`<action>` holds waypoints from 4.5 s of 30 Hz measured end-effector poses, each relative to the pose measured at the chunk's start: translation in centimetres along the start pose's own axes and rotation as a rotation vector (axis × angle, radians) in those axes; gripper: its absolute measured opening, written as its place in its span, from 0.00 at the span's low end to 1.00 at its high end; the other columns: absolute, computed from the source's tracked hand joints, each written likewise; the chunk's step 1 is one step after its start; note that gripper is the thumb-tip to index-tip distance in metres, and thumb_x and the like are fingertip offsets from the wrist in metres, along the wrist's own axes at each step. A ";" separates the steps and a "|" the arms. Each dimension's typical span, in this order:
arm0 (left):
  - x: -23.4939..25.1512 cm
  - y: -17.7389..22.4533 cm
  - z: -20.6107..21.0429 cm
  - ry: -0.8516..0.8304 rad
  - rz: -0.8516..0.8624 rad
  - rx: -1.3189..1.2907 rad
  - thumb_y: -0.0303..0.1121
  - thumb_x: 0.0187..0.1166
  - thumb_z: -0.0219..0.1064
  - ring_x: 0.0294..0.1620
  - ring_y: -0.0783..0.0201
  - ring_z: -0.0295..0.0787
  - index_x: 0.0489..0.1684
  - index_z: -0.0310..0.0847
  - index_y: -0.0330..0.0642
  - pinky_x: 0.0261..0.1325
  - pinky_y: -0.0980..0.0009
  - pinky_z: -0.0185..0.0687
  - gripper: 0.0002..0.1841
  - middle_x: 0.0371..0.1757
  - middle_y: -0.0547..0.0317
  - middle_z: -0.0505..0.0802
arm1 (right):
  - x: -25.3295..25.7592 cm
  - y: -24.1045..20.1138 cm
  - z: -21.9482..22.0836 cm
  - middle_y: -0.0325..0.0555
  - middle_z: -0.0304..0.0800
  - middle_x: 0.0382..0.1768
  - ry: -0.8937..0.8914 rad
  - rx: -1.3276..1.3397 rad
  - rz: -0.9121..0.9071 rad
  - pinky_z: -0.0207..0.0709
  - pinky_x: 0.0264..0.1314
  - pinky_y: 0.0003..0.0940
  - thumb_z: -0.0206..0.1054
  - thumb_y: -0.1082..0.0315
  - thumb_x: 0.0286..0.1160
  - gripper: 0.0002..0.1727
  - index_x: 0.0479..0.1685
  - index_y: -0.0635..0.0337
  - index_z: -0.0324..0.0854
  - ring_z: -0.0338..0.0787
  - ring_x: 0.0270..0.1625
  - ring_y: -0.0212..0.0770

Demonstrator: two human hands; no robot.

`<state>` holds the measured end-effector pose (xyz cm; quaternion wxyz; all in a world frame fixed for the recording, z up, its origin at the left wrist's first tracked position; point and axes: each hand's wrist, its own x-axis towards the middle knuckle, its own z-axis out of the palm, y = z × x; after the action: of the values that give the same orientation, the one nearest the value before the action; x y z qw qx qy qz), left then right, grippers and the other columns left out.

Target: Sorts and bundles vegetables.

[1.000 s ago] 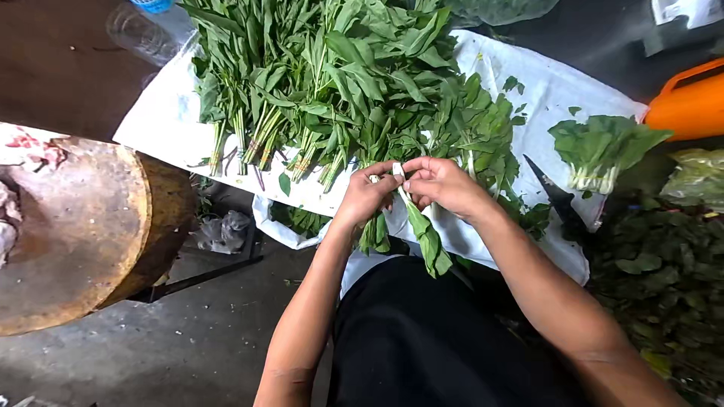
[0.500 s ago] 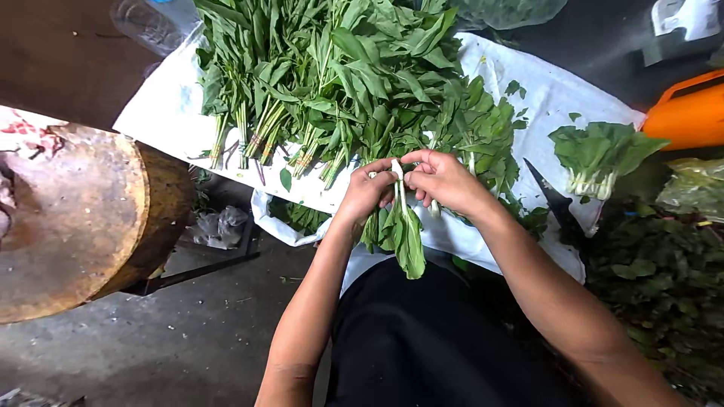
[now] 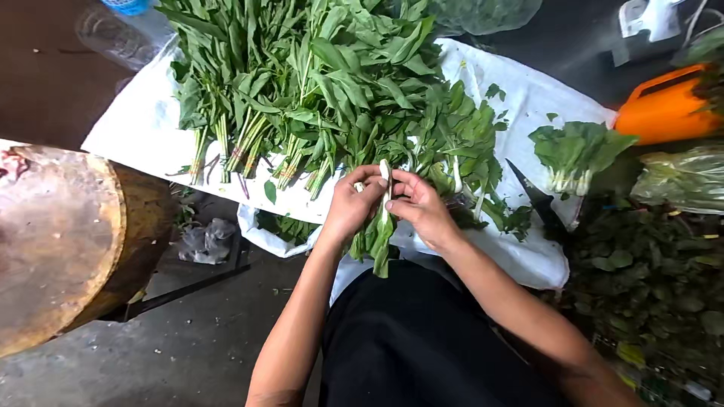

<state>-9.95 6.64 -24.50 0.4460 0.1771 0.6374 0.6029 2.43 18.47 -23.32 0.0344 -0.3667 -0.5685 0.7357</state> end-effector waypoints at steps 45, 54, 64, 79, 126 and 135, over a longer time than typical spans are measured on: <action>-2.1 -3.3 -7.7 0.179 -0.103 -0.156 0.34 0.90 0.57 0.12 0.72 0.75 0.55 0.88 0.44 0.18 0.76 0.79 0.12 0.22 0.59 0.85 | 4.7 3.3 -1.5 0.51 0.94 0.47 -0.025 -0.709 0.010 0.88 0.52 0.51 0.58 0.64 0.88 0.17 0.67 0.58 0.85 0.94 0.44 0.46; -3.3 -2.6 -6.4 0.121 0.035 -0.133 0.29 0.83 0.65 0.20 0.70 0.82 0.55 0.89 0.43 0.25 0.75 0.84 0.10 0.37 0.56 0.92 | 3.4 1.6 1.0 0.47 0.94 0.43 -0.201 -0.346 0.037 0.88 0.37 0.31 0.60 0.67 0.88 0.14 0.64 0.62 0.85 0.92 0.33 0.36; -4.9 -1.3 -7.2 0.447 0.072 0.003 0.30 0.85 0.65 0.17 0.71 0.80 0.58 0.88 0.45 0.22 0.76 0.83 0.10 0.37 0.60 0.91 | 10.0 5.0 4.3 0.60 0.91 0.38 0.020 -0.787 -0.050 0.81 0.44 0.68 0.68 0.51 0.81 0.20 0.52 0.61 0.88 0.91 0.42 0.62; -2.4 -1.7 -3.9 0.309 0.217 0.302 0.35 0.83 0.67 0.27 0.71 0.87 0.56 0.88 0.44 0.31 0.71 0.87 0.11 0.42 0.62 0.93 | 2.3 1.3 -3.0 0.36 0.83 0.24 -0.163 -0.227 0.057 0.75 0.29 0.22 0.64 0.65 0.85 0.14 0.57 0.64 0.87 0.78 0.23 0.26; 6.9 -6.0 -1.4 0.218 -0.116 0.440 0.30 0.77 0.68 0.41 0.50 0.89 0.83 0.70 0.56 0.41 0.48 0.86 0.31 0.65 0.44 0.88 | 3.8 3.3 -10.6 0.50 0.90 0.50 0.448 -0.122 -0.115 0.90 0.39 0.37 0.62 0.70 0.86 0.18 0.72 0.60 0.78 0.91 0.34 0.40; 6.8 -6.8 -1.4 0.235 -0.130 0.353 0.29 0.74 0.68 0.32 0.54 0.87 0.81 0.71 0.61 0.32 0.54 0.84 0.32 0.53 0.45 0.91 | 5.4 3.1 -9.7 0.60 0.89 0.54 0.453 -0.503 -0.037 0.86 0.44 0.56 0.57 0.61 0.89 0.21 0.74 0.59 0.78 0.91 0.43 0.54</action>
<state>-12.61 9.49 -33.34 0.3689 0.1395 0.7905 0.4685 5.24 27.71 -29.54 0.0813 -0.5075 -0.7166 0.4714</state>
